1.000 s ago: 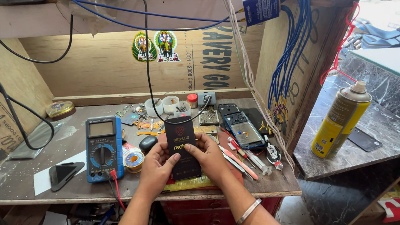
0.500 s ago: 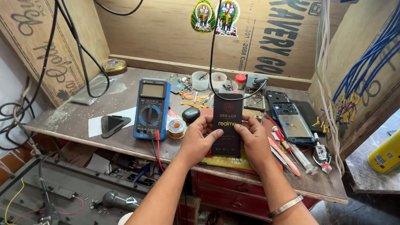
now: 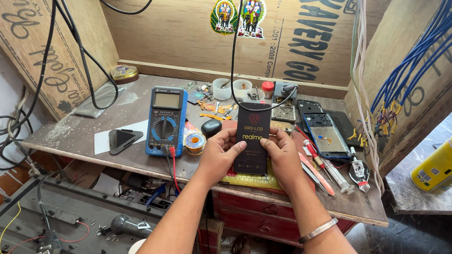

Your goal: The person handles a disassembled smartphone, reattaches the back cover, and then connects a charging cable to test the device. They also open a small container and connect a cable to a black object.

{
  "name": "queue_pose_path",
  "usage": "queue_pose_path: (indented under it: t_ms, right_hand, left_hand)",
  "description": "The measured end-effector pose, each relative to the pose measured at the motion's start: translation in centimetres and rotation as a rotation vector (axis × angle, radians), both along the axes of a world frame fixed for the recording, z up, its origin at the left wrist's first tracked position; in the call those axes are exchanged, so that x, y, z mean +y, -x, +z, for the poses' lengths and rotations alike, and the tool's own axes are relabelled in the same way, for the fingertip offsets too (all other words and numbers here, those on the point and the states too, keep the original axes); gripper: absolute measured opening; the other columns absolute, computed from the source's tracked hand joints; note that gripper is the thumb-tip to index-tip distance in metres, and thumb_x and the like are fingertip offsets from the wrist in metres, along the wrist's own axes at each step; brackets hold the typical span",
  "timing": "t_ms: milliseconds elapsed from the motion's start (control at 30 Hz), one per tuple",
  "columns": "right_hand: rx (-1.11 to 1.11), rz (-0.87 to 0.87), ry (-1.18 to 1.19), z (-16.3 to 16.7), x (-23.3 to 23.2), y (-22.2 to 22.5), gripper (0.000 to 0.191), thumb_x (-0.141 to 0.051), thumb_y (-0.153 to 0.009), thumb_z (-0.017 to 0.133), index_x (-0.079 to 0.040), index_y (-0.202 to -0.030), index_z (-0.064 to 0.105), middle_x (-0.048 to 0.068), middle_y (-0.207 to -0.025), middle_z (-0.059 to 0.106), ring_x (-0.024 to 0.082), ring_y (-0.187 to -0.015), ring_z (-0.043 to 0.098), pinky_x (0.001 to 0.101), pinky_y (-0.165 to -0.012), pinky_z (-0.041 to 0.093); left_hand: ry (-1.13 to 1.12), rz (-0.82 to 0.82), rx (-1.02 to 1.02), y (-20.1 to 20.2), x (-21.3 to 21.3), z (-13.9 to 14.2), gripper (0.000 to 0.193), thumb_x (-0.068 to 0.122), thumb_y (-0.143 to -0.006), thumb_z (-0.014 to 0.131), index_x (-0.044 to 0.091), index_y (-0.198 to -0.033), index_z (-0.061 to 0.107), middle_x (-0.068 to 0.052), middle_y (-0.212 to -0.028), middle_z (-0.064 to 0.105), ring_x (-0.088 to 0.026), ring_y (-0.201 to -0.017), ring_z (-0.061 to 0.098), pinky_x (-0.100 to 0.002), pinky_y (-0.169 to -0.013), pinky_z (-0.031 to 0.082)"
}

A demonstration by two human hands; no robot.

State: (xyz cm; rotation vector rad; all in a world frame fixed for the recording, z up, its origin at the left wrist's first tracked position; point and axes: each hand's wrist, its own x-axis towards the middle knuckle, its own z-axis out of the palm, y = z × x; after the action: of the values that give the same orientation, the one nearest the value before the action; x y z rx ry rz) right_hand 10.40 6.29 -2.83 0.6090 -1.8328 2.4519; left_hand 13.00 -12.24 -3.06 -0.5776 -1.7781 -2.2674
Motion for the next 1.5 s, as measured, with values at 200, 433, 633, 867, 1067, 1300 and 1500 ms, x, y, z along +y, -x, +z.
queue_pose_path:
  t_ms: [200, 433, 633, 867, 1067, 1300, 1500]
  right_hand:
    - [-0.016, 0.006, 0.014, 0.02, 0.06, -0.07, 0.028, -0.005, -0.096, 0.059, 0.001, -0.123, 0.060, 0.010, -0.107, 0.073, 0.014, -0.094, 0.069, 0.0300, -0.086, 0.056]
    - [-0.017, 0.018, 0.016, 0.14, 0.21, -0.23, 0.028, -0.004, -0.096, 0.059, 0.001, -0.124, 0.060, 0.010, -0.106, 0.073, 0.014, -0.094, 0.069, 0.0300, -0.086, 0.056]
    - [-0.023, 0.018, 0.025, 0.35, 0.29, -0.48, 0.028, -0.004, -0.096, 0.059, 0.001, -0.124, 0.060, 0.010, -0.106, 0.073, 0.014, -0.094, 0.069, 0.0297, -0.086, 0.056]
    - [-0.030, 0.008, 0.018, 0.34, 0.26, -0.45, 0.029, -0.004, -0.096, 0.059, 0.001, -0.124, 0.060, 0.010, -0.106, 0.073, 0.014, -0.094, 0.069, 0.0299, -0.086, 0.056]
    - [-0.035, 0.014, 0.031, 0.31, 0.28, -0.39, 0.029, -0.003, -0.096, 0.059, 0.001, -0.125, 0.060, 0.010, -0.106, 0.073, 0.014, -0.094, 0.069, 0.0303, -0.086, 0.056]
    - [-0.032, 0.017, 0.031, 0.26, 0.25, -0.28, 0.031, -0.004, -0.096, 0.058, 0.001, -0.127, 0.059, 0.010, -0.108, 0.074, 0.014, -0.096, 0.069, 0.0301, -0.087, 0.057]
    - [-0.035, 0.018, 0.031, 0.29, 0.35, -0.27, 0.031, -0.004, -0.097, 0.058, 0.002, -0.127, 0.059, 0.011, -0.108, 0.074, 0.014, -0.095, 0.069, 0.0301, -0.086, 0.056]
  left_hand:
    - [0.042, 0.023, 0.009, -0.14, 0.04, -0.02, 0.033, 0.003, -0.096, 0.066, -0.005, -0.128, 0.063, -0.008, -0.108, 0.074, -0.010, -0.093, 0.068, -0.025, -0.084, 0.058]
    - [0.046, 0.025, -0.002, -0.49, 0.18, 0.19, 0.031, 0.003, -0.096, 0.066, -0.005, -0.126, 0.064, -0.009, -0.108, 0.074, -0.010, -0.094, 0.069, -0.026, -0.085, 0.058]
    - [0.048, 0.027, -0.022, -0.63, 0.38, 0.44, 0.031, 0.004, -0.096, 0.066, -0.004, -0.125, 0.064, -0.009, -0.109, 0.074, -0.011, -0.095, 0.069, -0.026, -0.086, 0.059]
    - [0.045, 0.021, -0.025, -0.56, 0.29, 0.42, 0.030, 0.004, -0.096, 0.066, -0.004, -0.124, 0.064, -0.010, -0.110, 0.075, -0.012, -0.096, 0.070, -0.026, -0.086, 0.059]
    - [0.048, 0.024, -0.017, -0.71, 0.42, 0.62, 0.030, 0.003, -0.096, 0.066, -0.004, -0.124, 0.064, -0.010, -0.110, 0.075, -0.012, -0.097, 0.070, -0.026, -0.087, 0.058]
    - [0.068, 0.036, -0.014, -0.87, 0.34, 0.81, 0.030, 0.003, -0.095, 0.066, -0.004, -0.124, 0.064, -0.009, -0.110, 0.075, -0.011, -0.096, 0.070, -0.026, -0.086, 0.058]
    - [0.074, 0.058, -0.037, -0.72, 0.53, 0.75, 0.030, 0.004, -0.095, 0.067, -0.004, -0.124, 0.064, -0.009, -0.108, 0.075, -0.011, -0.094, 0.069, -0.026, -0.084, 0.058]
